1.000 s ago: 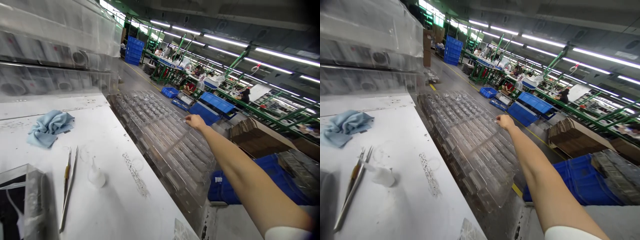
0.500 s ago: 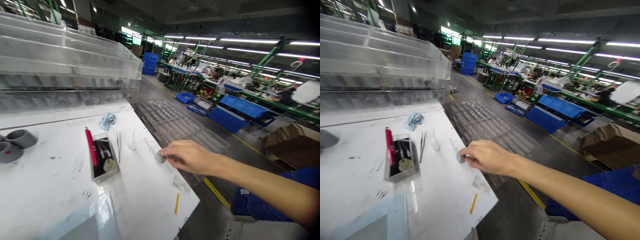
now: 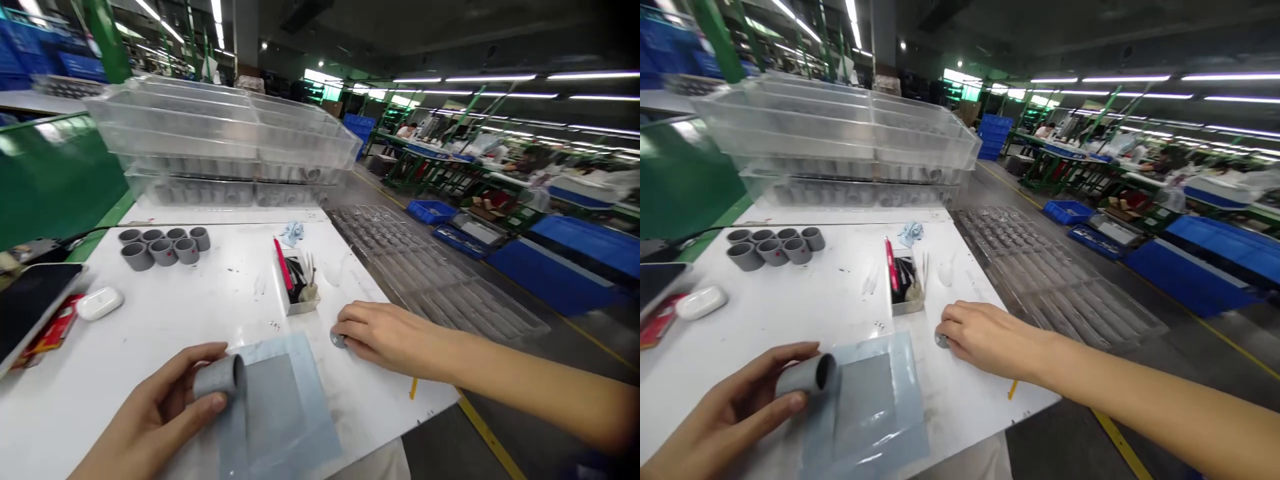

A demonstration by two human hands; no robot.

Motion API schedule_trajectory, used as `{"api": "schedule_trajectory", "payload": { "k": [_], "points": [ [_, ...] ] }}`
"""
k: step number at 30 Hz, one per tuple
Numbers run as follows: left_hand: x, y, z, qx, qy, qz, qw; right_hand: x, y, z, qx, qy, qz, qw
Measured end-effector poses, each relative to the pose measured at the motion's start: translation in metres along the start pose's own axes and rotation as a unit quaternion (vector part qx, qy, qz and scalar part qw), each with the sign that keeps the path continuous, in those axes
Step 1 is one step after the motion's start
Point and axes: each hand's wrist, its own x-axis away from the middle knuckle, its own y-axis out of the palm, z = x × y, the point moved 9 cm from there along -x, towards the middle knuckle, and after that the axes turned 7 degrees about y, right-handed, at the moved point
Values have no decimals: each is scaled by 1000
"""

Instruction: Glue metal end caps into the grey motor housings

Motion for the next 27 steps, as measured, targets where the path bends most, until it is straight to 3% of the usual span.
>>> {"api": "schedule_trajectory", "payload": {
  "k": [5, 8, 11, 14, 17, 19, 27],
  "points": [
    [3, 5, 11, 52, -22, -44, 997, -11, -8, -8, -24, -22, 9, 999],
    [1, 8, 9, 98, -20, -57, 993, -25, -32, -33, -103, -55, 80, 990],
    [-2, 10, 9, 145, 7, -58, 988, -44, -55, -66, -203, -99, 176, 958],
    [-5, 10, 6, 171, 5, -65, 983, -62, -64, -90, -295, -133, 246, 914],
    [-5, 10, 2, 194, -18, -67, 979, -70, -61, -89, -370, -110, 299, 873],
    [-6, 8, 2, 196, -25, -64, 978, -71, -53, -82, -394, -82, 309, 861],
    [-8, 6, 6, 194, 38, -75, 977, -71, -39, -77, -405, -82, 280, 867]
  ]
}}
